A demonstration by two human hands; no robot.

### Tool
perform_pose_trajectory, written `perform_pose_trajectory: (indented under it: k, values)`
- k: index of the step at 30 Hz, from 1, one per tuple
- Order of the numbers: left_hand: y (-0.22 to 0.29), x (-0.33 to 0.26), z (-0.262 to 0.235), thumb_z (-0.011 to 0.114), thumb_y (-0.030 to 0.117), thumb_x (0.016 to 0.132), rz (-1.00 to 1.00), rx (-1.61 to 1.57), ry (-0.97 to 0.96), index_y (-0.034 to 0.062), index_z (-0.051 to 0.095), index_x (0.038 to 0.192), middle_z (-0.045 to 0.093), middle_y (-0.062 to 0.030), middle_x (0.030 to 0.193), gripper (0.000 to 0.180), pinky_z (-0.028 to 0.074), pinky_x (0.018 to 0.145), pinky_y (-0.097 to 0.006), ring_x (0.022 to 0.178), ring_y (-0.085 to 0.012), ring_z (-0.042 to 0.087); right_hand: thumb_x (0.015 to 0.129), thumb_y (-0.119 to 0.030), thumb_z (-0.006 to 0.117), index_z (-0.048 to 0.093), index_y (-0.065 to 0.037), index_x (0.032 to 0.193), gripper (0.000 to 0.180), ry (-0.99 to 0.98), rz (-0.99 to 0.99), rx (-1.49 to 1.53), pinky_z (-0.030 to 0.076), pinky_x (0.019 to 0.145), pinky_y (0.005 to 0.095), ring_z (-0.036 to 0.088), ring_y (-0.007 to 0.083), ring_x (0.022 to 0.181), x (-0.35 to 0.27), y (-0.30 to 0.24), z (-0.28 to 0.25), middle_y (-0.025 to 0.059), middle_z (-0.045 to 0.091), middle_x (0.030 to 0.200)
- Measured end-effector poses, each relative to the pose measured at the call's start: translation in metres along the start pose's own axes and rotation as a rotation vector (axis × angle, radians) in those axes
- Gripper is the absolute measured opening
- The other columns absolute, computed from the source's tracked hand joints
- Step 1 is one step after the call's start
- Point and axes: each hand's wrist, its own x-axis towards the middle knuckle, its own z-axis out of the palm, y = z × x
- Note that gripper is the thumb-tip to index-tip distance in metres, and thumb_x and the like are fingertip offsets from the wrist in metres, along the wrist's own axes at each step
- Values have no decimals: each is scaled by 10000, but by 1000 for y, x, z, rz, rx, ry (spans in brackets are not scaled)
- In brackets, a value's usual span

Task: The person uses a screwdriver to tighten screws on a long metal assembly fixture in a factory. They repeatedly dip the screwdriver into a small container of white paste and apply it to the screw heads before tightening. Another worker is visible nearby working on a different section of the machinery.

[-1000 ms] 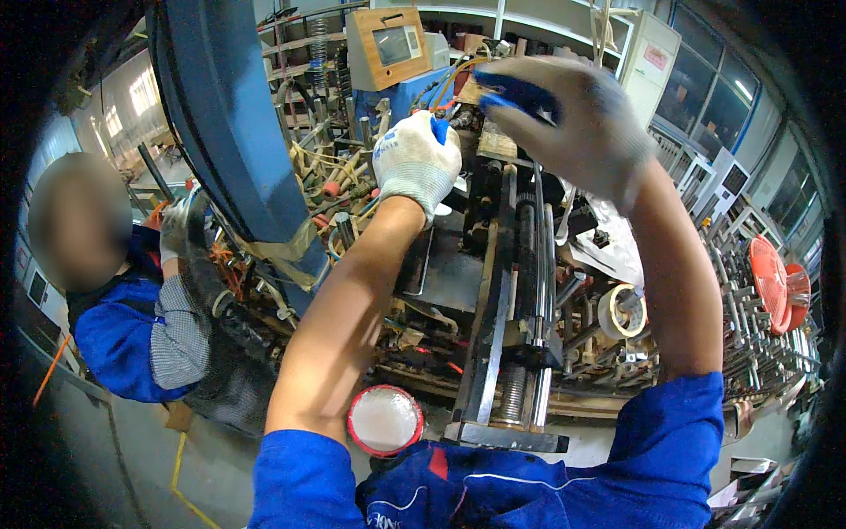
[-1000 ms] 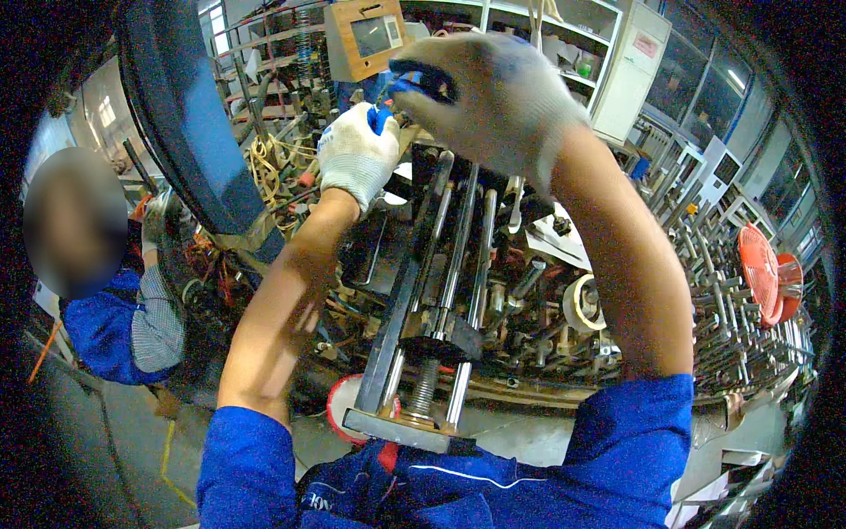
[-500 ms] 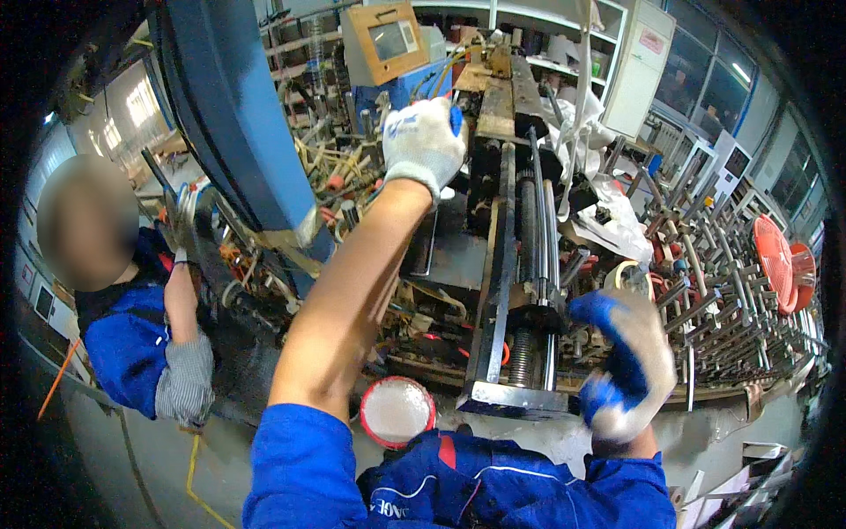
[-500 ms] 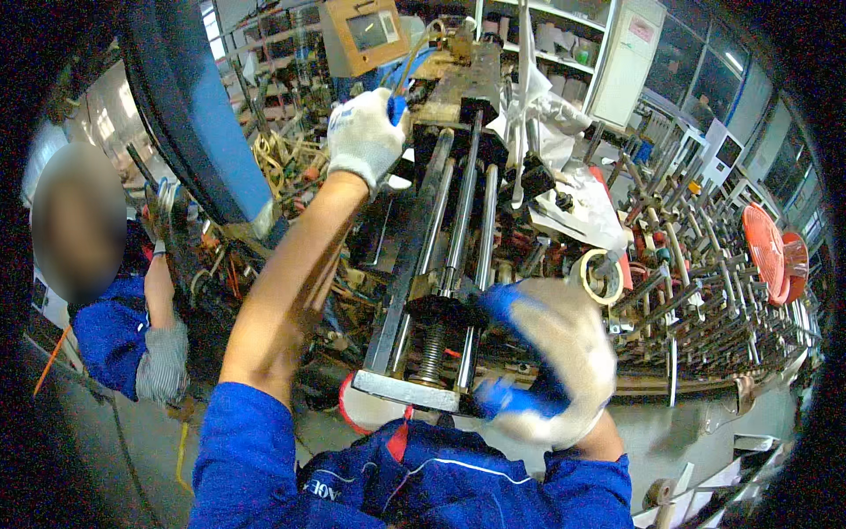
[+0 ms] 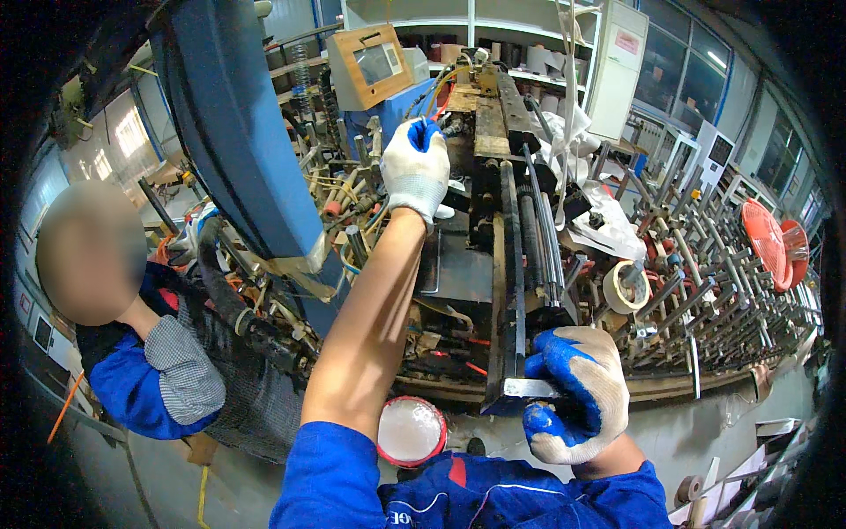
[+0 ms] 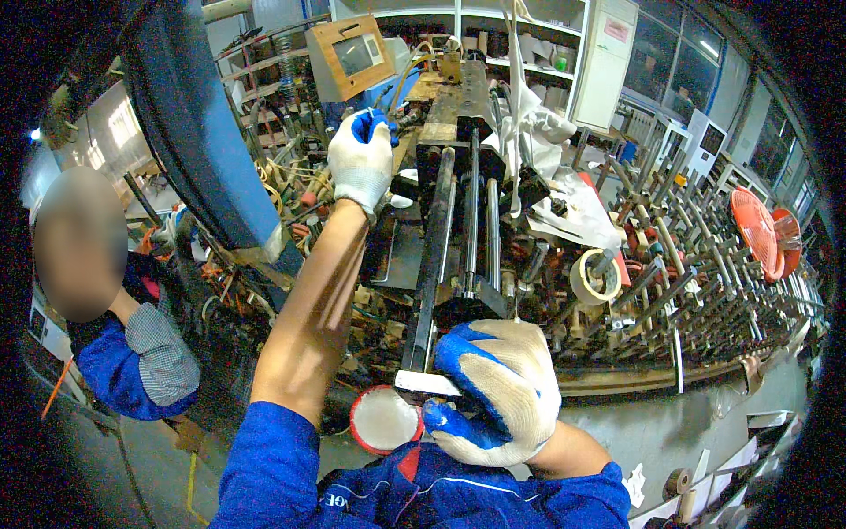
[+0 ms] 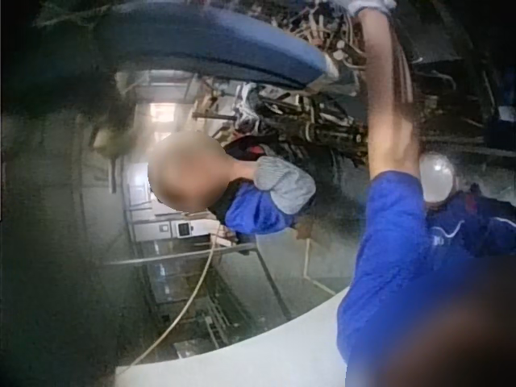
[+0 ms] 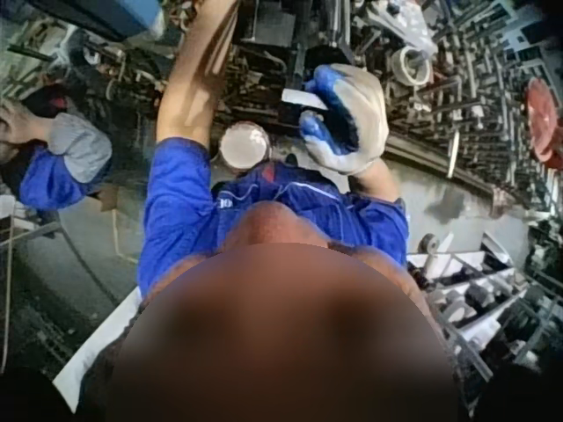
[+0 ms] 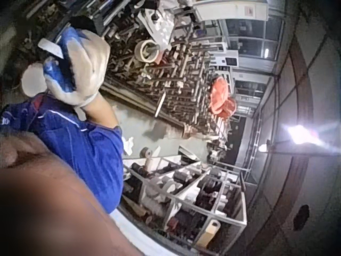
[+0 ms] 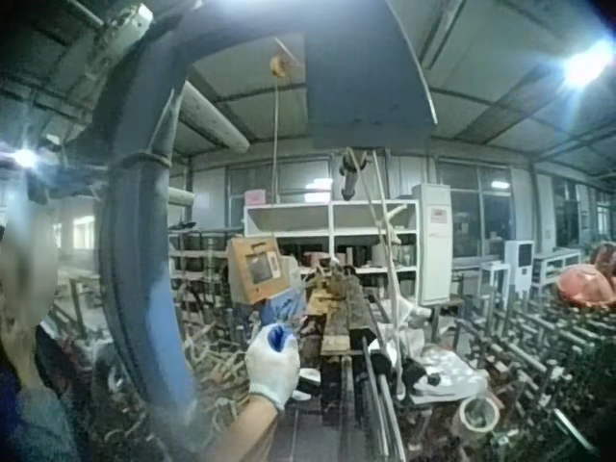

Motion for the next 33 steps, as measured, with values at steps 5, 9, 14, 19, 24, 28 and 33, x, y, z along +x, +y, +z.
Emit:
perform_pose_trajectory:
  k: [5, 9, 14, 19, 24, 28, 33]
  values:
    - [12, 9, -2, 604, 48, 977, -157, -342, -75, -53, 674, 1026, 729, -92, 861, 132, 578, 668, -279, 711, -150, 706, 643, -287, 884, 630, 36, 1171, 670, -40, 12, -14, 520, 797, 498, 669, 413, 922, 2, 0, -1, 186, 673, 1043]
    - [20, -8, 3, 570, 50, 1009, -172, -503, -57, -94, 652, 1018, 730, -134, 903, 166, 614, 724, -307, 749, -184, 725, 651, -312, 882, 644, 33, 1135, 640, -44, 14, -38, 513, 782, 494, 669, 408, 910, 4, 1, -3, 186, 676, 1025]
    - [10, -17, 8, 564, 29, 1011, -152, -545, -64, -90, 662, 1034, 731, -139, 927, 156, 605, 765, -310, 805, -190, 728, 652, -301, 867, 680, 23, 1036, 537, -59, 42, -8, 508, 766, 477, 667, 396, 898, 6, -1, -2, 178, 682, 975]
    - [6, -23, 12, 553, 18, 1013, -199, -550, -39, -87, 652, 1070, 728, -152, 962, 155, 601, 788, -312, 842, -204, 732, 633, -290, 856, 701, 13, 936, 456, -133, 51, 13, 509, 747, 463, 663, 385, 870, 14, 1, -7, 170, 680, 917]
    - [10, -25, 13, 543, 11, 1015, -174, -491, -49, -90, 642, 1092, 730, -159, 976, 161, 599, 818, -320, 851, -211, 734, 661, -385, 776, 695, -14, 863, 431, -99, 86, -35, 483, 786, 442, 651, 373, 850, 10, 0, -2, 160, 670, 877]
    - [7, -25, 13, 558, 30, 1015, -130, -522, -43, -88, 643, 1094, 736, -164, 985, 166, 595, 824, -322, 856, -215, 736, 699, -440, 734, 702, -30, 825, 430, -62, 73, -56, 470, 814, 433, 646, 365, 858, 9, 1, 0, 150, 670, 859]
    - [7, -24, 15, 556, 44, 1023, -158, -530, -40, -93, 639, 1091, 739, -167, 976, 174, 599, 820, -324, 853, -213, 736, 715, -441, 732, 705, -22, 824, 433, -59, 105, -17, 471, 803, 427, 648, 356, 856, 5, 3, 2, 149, 671, 850]
